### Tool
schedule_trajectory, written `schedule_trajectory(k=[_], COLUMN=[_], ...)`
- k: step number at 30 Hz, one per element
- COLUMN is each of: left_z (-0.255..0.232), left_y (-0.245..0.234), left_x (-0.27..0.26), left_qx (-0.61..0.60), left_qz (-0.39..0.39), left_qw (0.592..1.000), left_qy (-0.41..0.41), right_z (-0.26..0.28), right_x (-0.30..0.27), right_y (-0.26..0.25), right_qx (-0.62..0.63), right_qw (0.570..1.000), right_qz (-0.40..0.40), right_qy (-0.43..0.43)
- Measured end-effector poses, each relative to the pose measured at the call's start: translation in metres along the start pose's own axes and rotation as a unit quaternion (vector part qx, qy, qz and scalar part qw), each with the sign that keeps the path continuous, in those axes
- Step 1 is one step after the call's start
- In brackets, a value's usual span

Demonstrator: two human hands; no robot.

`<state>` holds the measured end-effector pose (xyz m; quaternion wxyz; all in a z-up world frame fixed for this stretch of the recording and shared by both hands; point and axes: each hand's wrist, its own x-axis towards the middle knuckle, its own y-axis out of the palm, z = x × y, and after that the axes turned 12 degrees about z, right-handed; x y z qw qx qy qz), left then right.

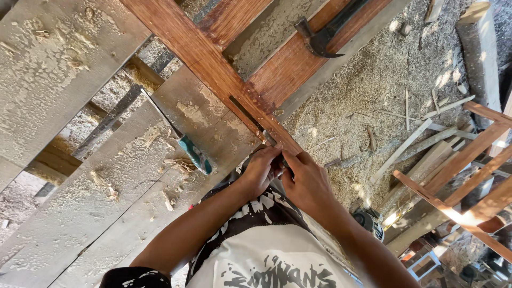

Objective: The person uses a chisel and hammer to carve a long slot into a wooden frame. They repeatedly position the chisel, strike it with a hammer, and clear wood shavings from the slot. The work is performed on a wooden frame resting on a workbench in a workshop.

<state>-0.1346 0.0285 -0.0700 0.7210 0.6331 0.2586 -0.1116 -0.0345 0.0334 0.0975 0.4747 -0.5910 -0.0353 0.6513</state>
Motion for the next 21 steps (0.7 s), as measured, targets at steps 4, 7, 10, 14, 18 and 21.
schedule_trajectory(k=[4,7,10,14,18,21], left_z=[0.002,0.004,0.000,-0.008,-0.015,-0.009], left_y=[-0.006,-0.010,-0.011,-0.006,0.003,0.004], left_x=[-0.002,-0.005,-0.007,-0.013,-0.016,-0.015], left_qx=[0.028,0.052,0.015,-0.036,-0.015,-0.010], left_qz=[0.018,0.073,0.133,0.216,0.195,0.186], left_qw=[0.999,0.996,0.991,0.975,0.980,0.982], left_qy=[-0.021,-0.002,-0.009,-0.035,-0.030,-0.004], right_z=[0.001,-0.004,-0.014,-0.024,-0.023,-0.018], right_x=[-0.012,-0.018,-0.016,-0.020,-0.020,-0.017], right_y=[0.007,0.012,0.013,0.010,0.009,0.015], right_qx=[-0.028,0.054,0.175,0.244,0.105,0.022], right_qw=[0.999,0.998,0.981,0.953,0.993,1.000], right_qz=[-0.013,-0.023,0.006,0.042,0.011,-0.020], right_qy=[0.022,0.025,0.086,0.173,0.061,0.004])
